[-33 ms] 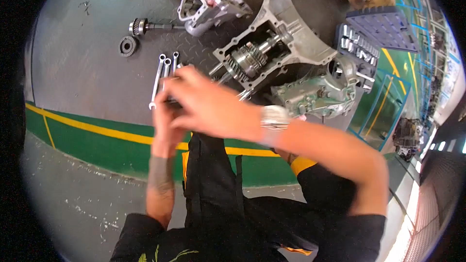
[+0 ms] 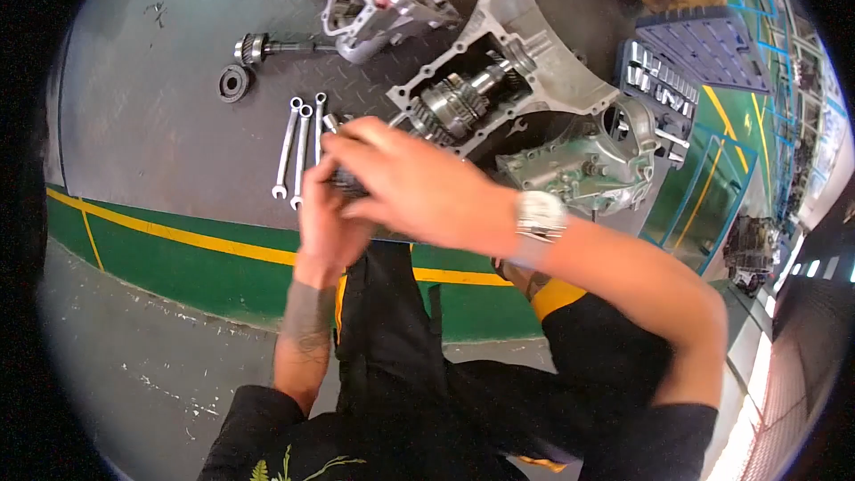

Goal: Assembling and repairing automotive transmission components using various hand tools.

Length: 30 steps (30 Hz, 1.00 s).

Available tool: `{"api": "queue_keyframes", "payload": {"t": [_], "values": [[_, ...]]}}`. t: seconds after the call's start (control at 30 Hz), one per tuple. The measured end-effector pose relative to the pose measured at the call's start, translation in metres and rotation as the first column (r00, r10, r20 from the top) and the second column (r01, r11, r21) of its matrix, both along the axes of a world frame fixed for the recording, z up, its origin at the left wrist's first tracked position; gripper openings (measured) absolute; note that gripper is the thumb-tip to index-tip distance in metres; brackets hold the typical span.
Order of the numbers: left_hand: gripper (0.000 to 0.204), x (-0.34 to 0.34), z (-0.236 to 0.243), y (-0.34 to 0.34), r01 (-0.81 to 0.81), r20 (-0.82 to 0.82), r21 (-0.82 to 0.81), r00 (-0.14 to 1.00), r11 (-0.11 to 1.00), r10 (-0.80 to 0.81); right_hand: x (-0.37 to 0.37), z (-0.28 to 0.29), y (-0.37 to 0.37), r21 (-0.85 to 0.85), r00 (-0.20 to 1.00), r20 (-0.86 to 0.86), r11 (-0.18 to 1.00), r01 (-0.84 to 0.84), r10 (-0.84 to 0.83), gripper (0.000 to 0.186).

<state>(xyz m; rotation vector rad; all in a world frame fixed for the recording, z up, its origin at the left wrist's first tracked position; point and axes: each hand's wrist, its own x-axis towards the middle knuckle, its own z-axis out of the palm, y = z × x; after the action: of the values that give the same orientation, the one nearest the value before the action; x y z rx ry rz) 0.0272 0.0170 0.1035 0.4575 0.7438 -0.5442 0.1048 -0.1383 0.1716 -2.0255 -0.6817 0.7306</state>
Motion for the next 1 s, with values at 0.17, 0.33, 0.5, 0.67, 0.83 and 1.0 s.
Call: {"api": "queue_keyframes", "payload": {"t": [0.17,0.33,0.5,0.67,0.83,1.0], "values": [[0.056,0.025,0.042,-0.084,0.034,0.199,-0.424,0.978,0.905,0.057,0.007,0.046,-0.085,-0.240,0.936,0.332,0.970,-0.035,0.116,0.073],[0.103,0.024,0.068,-0.123,0.326,0.226,0.018,0.920,0.945,-0.321,-0.010,0.036,-0.133,-0.012,0.932,0.360,0.999,0.039,-0.032,0.062],[0.056,0.041,0.050,-0.063,0.440,0.205,0.820,0.370,0.365,-0.906,-0.041,-0.009,-0.175,0.225,0.507,-0.775,0.585,0.779,-0.377,0.048],[0.054,0.020,-0.014,-0.072,-0.156,-0.298,0.899,0.466,-0.409,-0.833,-0.039,-0.024,-0.185,0.232,0.305,-0.944,0.407,0.884,-0.124,0.070],[0.052,0.029,-0.044,-0.067,-0.125,-0.071,0.981,0.465,-0.145,-0.882,-0.033,-0.025,-0.197,0.280,0.370,-0.904,0.356,0.892,-0.216,0.054],[0.043,0.021,-0.065,-0.056,-0.066,-0.152,0.976,0.482,-0.209,-0.863,-0.026,-0.036,-0.197,0.251,0.403,-0.791,0.357,0.900,-0.460,0.041]]}}
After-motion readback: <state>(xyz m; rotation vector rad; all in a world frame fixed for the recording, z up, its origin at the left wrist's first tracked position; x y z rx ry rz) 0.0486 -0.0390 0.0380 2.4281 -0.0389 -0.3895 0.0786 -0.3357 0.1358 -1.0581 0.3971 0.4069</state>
